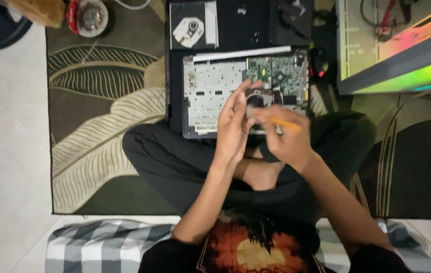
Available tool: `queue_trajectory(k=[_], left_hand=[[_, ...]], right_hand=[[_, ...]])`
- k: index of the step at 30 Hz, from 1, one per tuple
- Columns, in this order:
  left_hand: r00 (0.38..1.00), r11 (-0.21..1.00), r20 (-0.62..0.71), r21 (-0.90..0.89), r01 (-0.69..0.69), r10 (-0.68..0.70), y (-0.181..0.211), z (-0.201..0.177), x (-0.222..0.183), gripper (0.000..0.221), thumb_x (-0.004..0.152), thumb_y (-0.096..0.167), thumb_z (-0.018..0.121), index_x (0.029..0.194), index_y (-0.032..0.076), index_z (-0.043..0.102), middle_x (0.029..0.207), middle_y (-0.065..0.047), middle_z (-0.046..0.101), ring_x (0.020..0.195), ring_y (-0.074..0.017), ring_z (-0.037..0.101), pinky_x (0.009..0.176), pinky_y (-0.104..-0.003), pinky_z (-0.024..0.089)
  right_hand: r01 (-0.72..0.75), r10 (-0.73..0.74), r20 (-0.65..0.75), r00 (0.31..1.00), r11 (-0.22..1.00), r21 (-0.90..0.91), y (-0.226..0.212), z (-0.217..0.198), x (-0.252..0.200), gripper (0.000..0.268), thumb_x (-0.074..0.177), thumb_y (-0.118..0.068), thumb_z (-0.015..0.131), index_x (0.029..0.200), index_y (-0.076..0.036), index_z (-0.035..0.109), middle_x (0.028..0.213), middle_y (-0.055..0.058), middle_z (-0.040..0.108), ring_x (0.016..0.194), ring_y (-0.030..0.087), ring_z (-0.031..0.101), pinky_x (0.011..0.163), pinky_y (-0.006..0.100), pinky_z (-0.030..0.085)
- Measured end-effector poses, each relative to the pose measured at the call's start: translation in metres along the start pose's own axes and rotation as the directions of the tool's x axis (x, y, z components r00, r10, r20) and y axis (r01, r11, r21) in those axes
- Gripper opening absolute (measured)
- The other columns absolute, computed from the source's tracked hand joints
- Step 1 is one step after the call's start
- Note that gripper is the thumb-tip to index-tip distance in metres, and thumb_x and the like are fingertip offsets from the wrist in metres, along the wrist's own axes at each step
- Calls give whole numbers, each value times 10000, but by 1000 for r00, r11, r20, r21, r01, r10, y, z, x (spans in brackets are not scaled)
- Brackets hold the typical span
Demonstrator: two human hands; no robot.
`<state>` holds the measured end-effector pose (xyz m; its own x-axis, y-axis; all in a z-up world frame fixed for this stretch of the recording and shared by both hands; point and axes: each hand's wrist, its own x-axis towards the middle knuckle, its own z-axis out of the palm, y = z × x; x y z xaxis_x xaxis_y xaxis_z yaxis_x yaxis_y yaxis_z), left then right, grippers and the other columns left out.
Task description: Disassembling a laptop to remove internal components including the cooling fan and RAM modules using a screwdriver and prying tool.
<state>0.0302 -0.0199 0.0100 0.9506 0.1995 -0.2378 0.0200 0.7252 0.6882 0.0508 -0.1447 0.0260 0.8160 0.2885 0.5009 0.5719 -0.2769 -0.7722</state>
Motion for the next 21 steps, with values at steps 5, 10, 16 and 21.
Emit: queue_trajectory(k=[5, 10, 16, 21], left_hand=[[999, 996, -20, 83, -45, 47, 5, 3, 3, 536, 1104, 337, 577, 1529, 24, 486, 1549, -206, 493, 1419, -317, 456, 1078, -545, 466], [993, 994, 83, 66, -84, 79, 6, -11, 10, 460, 1112, 272, 543, 1489, 12, 502, 1388, -130, 624, 1155, -185, 658, 941, -317, 589], [991, 986, 30, 99, -131, 129, 9, -9, 11, 390, 1132, 184, 535, 1472, -7, 539, 1434, -96, 647, 685, -7, 421, 603, -166, 365], [994, 989, 1, 90, -113, 114, 5, -12, 12, 462, 1097, 249, 533, 1483, -2, 492, 1433, -170, 628, 1070, -184, 716, 846, -261, 639]], right_hand=[[91, -93, -18, 996, 993, -71, 12, -7, 9, 174, 998, 101, 628, 888, -17, 693, 880, 130, 744, 869, 399, 732, 794, 420, 566], [-19, 33, 244, 969, 998, -60, -7, -4, 15, 145, 879, 99, 617, 956, 55, 733, 1021, 127, 762, 738, 256, 683, 683, 323, 522], [-8, 6, 161, 987, 1000, 14, -3, 4, 11, 175, 989, 74, 619, 1139, 72, 710, 1015, 154, 711, 786, 271, 636, 724, 357, 500], [91, -97, -74, 992, 992, -83, 8, 9, 11, 138, 915, 229, 613, 878, 96, 611, 971, 179, 681, 790, 290, 572, 721, 362, 462]])
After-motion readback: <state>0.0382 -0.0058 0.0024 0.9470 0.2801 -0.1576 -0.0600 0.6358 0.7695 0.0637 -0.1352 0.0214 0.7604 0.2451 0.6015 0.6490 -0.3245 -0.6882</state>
